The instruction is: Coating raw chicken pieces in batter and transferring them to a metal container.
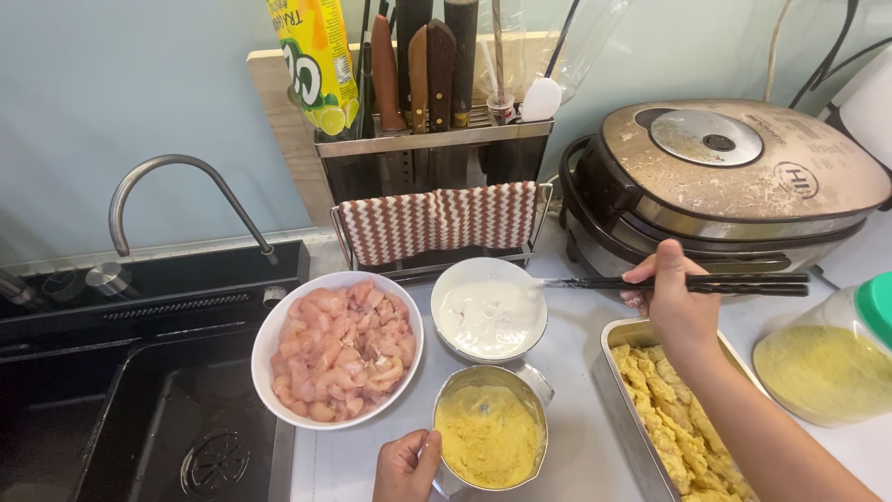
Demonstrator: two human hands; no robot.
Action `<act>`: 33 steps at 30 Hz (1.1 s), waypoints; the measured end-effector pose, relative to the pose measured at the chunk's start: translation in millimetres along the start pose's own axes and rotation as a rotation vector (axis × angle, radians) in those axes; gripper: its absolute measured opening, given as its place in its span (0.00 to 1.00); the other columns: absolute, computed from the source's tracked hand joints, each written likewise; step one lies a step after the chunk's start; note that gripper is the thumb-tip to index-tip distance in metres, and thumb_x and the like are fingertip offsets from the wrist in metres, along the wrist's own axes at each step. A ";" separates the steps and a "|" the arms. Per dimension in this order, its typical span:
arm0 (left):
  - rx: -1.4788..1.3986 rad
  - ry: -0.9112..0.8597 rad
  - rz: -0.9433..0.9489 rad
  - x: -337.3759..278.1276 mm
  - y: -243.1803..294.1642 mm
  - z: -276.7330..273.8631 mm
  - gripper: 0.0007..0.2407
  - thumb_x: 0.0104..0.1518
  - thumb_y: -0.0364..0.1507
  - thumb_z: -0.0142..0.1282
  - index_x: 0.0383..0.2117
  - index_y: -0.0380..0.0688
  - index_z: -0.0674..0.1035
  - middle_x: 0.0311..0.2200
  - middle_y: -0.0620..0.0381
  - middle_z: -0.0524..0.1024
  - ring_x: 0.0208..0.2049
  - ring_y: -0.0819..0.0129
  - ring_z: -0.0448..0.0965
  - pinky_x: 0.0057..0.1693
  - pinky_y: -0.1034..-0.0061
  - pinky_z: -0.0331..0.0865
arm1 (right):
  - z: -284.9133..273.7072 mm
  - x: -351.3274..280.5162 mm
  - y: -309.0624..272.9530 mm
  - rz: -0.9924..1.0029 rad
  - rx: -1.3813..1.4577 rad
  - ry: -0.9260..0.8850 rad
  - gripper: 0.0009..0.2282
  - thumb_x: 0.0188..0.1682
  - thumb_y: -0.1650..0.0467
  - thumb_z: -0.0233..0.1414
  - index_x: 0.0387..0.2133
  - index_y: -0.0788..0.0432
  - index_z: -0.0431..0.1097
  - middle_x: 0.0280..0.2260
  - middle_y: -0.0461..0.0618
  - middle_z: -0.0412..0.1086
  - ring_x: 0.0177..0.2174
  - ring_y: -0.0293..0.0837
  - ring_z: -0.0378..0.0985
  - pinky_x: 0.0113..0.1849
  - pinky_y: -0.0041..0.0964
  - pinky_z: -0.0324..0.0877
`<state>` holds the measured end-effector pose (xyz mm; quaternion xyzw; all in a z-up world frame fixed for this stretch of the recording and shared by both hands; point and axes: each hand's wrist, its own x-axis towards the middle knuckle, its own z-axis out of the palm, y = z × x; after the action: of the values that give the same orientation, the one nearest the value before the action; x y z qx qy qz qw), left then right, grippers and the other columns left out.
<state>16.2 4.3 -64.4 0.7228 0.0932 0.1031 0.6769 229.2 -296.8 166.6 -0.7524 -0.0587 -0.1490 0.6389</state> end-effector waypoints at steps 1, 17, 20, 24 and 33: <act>0.001 -0.001 0.000 0.0 -1.0 -0.3 0.18 0.61 0.27 0.57 0.11 0.36 0.71 0.11 0.68 0.62 0.17 0.84 0.55 0.24 0.76 0.49 | -1.2 -0.9 -1.5 0.000 0.000 0.002 0.29 0.58 0.50 0.42 0.22 0.64 0.68 0.25 0.53 0.71 0.22 0.42 0.73 0.23 0.34 0.65; -0.046 0.007 -0.056 -5.9 15.7 1.7 0.17 0.62 0.27 0.55 0.12 0.37 0.70 0.12 0.69 0.60 0.17 0.83 0.54 0.24 0.77 0.47 | -1.0 1.9 -3.9 0.041 0.148 -0.015 0.27 0.59 0.51 0.41 0.22 0.62 0.67 0.25 0.51 0.71 0.21 0.41 0.74 0.22 0.33 0.67; -0.072 0.004 -0.070 -5.0 21.4 2.9 0.16 0.61 0.27 0.54 0.13 0.37 0.72 0.11 0.69 0.61 0.16 0.83 0.54 0.24 0.77 0.48 | -0.2 2.5 -10.1 0.048 0.200 -0.014 0.27 0.58 0.51 0.41 0.21 0.61 0.67 0.25 0.47 0.71 0.20 0.40 0.75 0.22 0.32 0.67; -0.048 0.007 -0.028 -4.6 16.9 3.0 0.17 0.62 0.28 0.54 0.13 0.37 0.72 0.12 0.69 0.61 0.17 0.83 0.53 0.24 0.77 0.47 | -1.2 5.3 6.4 0.049 -0.006 -0.002 0.29 0.58 0.50 0.42 0.22 0.64 0.68 0.24 0.52 0.71 0.22 0.42 0.73 0.23 0.34 0.65; -0.047 -0.001 -0.030 -7.4 36.2 2.8 0.16 0.62 0.29 0.54 0.14 0.37 0.75 0.11 0.69 0.64 0.16 0.83 0.56 0.24 0.77 0.50 | 0.9 -1.5 -17.7 -0.012 0.155 -0.119 0.27 0.60 0.52 0.39 0.23 0.62 0.67 0.23 0.51 0.70 0.21 0.41 0.74 0.22 0.32 0.66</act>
<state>9.7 -2.8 -28.6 0.7053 0.1010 0.0947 0.6953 223.0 -292.7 182.7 -0.7078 -0.1125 -0.1031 0.6897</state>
